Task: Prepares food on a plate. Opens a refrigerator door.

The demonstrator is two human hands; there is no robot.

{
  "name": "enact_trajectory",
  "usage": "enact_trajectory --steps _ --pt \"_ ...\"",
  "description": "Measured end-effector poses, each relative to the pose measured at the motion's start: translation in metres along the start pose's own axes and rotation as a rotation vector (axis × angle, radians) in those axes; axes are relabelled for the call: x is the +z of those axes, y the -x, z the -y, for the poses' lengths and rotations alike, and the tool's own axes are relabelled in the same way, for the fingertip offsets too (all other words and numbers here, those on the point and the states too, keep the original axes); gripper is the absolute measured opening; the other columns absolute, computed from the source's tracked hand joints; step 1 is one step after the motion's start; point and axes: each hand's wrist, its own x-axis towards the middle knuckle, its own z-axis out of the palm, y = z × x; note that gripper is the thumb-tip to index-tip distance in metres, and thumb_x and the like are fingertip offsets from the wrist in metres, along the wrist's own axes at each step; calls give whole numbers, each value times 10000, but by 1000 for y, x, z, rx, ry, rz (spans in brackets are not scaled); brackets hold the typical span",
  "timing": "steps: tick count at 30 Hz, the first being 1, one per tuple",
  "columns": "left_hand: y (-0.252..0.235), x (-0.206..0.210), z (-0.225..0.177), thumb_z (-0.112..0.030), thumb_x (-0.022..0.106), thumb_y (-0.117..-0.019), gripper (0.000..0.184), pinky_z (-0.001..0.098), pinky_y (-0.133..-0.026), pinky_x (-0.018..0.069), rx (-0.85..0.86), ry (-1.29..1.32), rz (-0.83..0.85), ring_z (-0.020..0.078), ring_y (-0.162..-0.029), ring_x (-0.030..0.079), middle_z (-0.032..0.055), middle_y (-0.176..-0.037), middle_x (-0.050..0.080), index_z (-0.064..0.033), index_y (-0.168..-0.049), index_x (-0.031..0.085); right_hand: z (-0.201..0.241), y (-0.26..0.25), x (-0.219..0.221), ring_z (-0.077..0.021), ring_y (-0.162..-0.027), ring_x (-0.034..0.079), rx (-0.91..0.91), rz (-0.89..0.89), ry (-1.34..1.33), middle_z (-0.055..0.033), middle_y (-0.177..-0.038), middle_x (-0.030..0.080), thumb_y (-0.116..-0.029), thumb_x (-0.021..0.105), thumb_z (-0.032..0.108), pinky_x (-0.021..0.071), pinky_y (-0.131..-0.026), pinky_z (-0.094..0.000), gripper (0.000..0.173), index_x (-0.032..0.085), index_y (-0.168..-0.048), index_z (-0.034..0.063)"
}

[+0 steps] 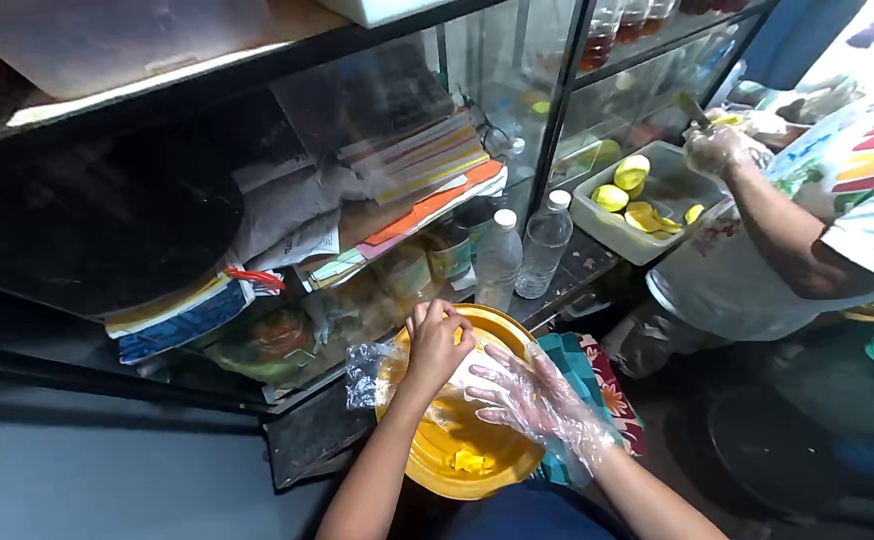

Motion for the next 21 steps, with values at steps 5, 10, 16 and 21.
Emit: enact_trajectory --steps 5,10,16,21 --pt "14 -9 5 -170 626 -946 303 571 -1069 394 -187 201 -26 428 -1270 477 240 -1315 560 -37 -1201 719 1 1 -6 -364 -1220 636 -54 -7 -53 -126 -1428 595 -893 599 692 594 -855 -501 827 442 -1512 167" --pt "46 -1 6 -183 595 -951 289 540 -1037 418 -289 300 177 410 -1258 489 252 -1313 552 -38 -1160 732 13 7 9 -366 -1233 617 -151 -87 -8 -148 -1492 526 -1005 330 679 578 -858 -504 765 326 -1573 167" --pt "49 7 -3 -104 612 -941 207 392 -919 474 -320 476 287 238 -1091 560 181 -1207 582 18 -1066 722 14 6 9 -357 -1278 581 -166 -24 -46 -153 -1527 480 -1033 259 647 559 -892 -506 726 289 -1594 186" --pt "48 9 -7 -73 631 -926 161 446 -927 467 -268 393 230 290 -1099 562 192 -1159 614 25 -1002 734 14 12 6 -334 -1269 599 -217 -1 -26 -152 -1496 521 -1050 326 603 564 -911 -480 693 339 -1574 150"
